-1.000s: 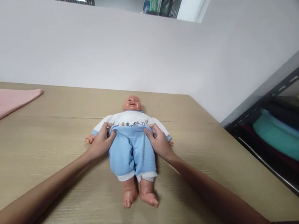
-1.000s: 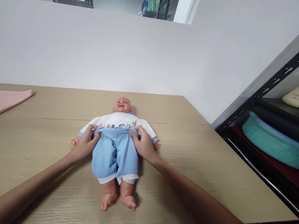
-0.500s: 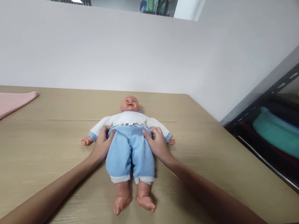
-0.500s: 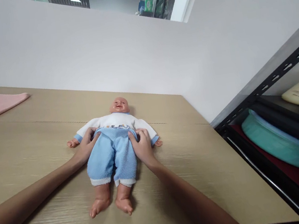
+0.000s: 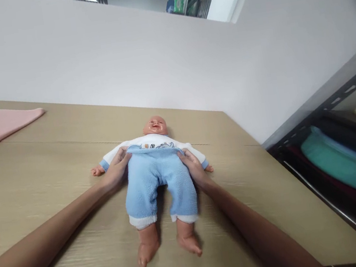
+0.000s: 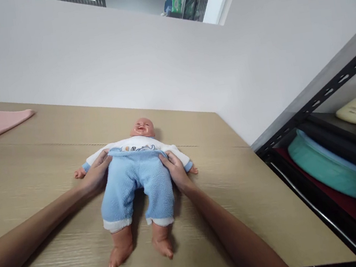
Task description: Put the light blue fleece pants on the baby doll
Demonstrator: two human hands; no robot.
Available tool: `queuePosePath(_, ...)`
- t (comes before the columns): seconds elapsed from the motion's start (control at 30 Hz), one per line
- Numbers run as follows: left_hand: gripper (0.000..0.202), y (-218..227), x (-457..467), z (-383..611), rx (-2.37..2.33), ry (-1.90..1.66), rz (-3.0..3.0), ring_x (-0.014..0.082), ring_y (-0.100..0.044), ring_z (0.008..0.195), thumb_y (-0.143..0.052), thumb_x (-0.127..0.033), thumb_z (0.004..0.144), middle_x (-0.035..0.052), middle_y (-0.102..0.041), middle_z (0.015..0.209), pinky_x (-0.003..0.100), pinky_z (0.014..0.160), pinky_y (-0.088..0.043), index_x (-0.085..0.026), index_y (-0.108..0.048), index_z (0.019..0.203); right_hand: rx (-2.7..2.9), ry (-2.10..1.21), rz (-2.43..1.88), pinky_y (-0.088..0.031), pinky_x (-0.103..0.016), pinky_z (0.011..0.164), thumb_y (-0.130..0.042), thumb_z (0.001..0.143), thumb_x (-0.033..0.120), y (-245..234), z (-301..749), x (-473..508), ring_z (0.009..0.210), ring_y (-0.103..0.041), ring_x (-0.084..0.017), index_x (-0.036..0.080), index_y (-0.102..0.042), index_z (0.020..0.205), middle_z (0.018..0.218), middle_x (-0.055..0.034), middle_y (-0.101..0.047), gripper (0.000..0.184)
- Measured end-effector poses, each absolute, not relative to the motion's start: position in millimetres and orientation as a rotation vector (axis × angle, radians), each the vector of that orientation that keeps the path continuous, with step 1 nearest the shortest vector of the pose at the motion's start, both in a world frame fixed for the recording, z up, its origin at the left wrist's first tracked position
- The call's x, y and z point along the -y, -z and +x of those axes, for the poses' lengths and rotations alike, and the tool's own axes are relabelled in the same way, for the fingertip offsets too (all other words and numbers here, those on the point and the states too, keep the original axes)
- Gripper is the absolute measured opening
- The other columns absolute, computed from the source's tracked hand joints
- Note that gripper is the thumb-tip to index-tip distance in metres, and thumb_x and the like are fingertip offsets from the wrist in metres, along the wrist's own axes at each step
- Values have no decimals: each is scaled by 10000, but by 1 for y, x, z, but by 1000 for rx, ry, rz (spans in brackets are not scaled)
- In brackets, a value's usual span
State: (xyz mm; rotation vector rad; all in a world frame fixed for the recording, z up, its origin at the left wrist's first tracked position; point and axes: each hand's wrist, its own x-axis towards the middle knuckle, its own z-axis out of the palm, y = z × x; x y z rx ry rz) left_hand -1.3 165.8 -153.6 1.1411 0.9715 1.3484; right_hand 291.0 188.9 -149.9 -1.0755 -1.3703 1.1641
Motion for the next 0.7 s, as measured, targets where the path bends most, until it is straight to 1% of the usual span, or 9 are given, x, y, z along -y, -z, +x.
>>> queuePosePath(0.07, 443, 150, -169, -5, -871, -1290, 1086, 315, -736, 1157, -809, -583, 931, 91, -791, 1228, 433, 1026, -590, -272, -698, 1225, 1427, -1110, -1076, -555, -433, 1099, -809, 875, 650, 146, 293, -191, 1119, -702, -309, 251, -748, 1028, 1105, -54, -781, 431)
queuePosePath(0.17, 334, 143, -171, -13, -919, -1225, 1219, 342, -709, 1196, -817, -508, 901, 94, -787, 1182, 458, 1058, -569, -246, -736, 1092, 1514, -1016, -1077, -559, -427, 1007, -767, 892, 606, 144, 295, -188, 979, -654, -284, 255, -685, 918, 962, -31, -709, 361)
queuePosePath(0.23, 287, 138, -172, -20, -981, -1202, 1382, 336, -686, 1159, -792, -502, 906, 81, -764, 1128, 460, 1052, -554, -246, -740, 1022, 1580, -938, -1071, -550, -430, 979, -741, 914, 581, 140, 295, -183, 936, -620, -277, 263, -654, 872, 915, -22, -657, 333)
queuePosePath(0.33, 349, 130, -174, -29, -1015, -1185, 1561, 304, -662, 1039, -774, -574, 932, 63, -719, 1040, 428, 955, -549, -246, -730, 1039, 1695, -795, -1058, -527, -452, 1022, -768, 909, 544, 127, 292, -173, 954, -588, -289, 273, -641, 835, 910, -29, -628, 308)
queuePosePath(0.43, 410, 121, -176, -31, -973, -1140, 1679, 238, -608, 883, -794, -624, 945, 34, -647, 939, 350, 791, -491, -224, -704, 965, 1872, -621, -1044, -530, -481, 1049, -751, 941, 521, 111, 285, -172, 972, -614, -305, 279, -662, 867, 957, -54, -688, 269)
queuePosePath(0.5, 447, 116, -177, -28, -933, -1105, 1684, 198, -556, 804, -807, -642, 949, 9, -591, 887, 314, 713, -435, -216, -674, 922, 1948, -640, -1023, -550, -491, 1057, -742, 957, 508, 101, 279, -179, 992, -662, -307, 278, -705, 931, 1021, -62, -745, 235)
queuePosePath(0.57, 474, 114, -177, -23, -910, -1131, 1632, 182, -532, 785, -815, -666, 947, -7, -568, 877, 297, 694, -421, -221, -651, 945, 1948, -826, -984, -563, -494, 1096, -798, 928, 503, 95, 275, -192, 1080, -710, -318, 276, -764, 1048, 1131, -61, -795, 258)
queuePosePath(0.63, 495, 117, -177, -19, -930, -1206, 1563, 184, -546, 808, -805, -695, 949, -7, -587, 899, 292, 714, -446, -232, -639, 1003, 1898, -1010, -941, -574, -492, 1127, -863, 879, 529, 92, 273, -207, 1190, -728, -330, 274, -791, 1158, 1230, -57, -817, 385)
queuePosePath(0.7, 504, 123, -179, -16, -999, -1272, 1497, 191, -564, 824, -768, -716, 970, -3, -614, 913, 292, 724, -463, -240, -639, 1072, 1841, -1073, -949, -600, -478, 1100, -878, 863, 584, 94, 275, -218, 1204, -741, -328, 264, -798, 1164, 1223, -56, -828, 446)
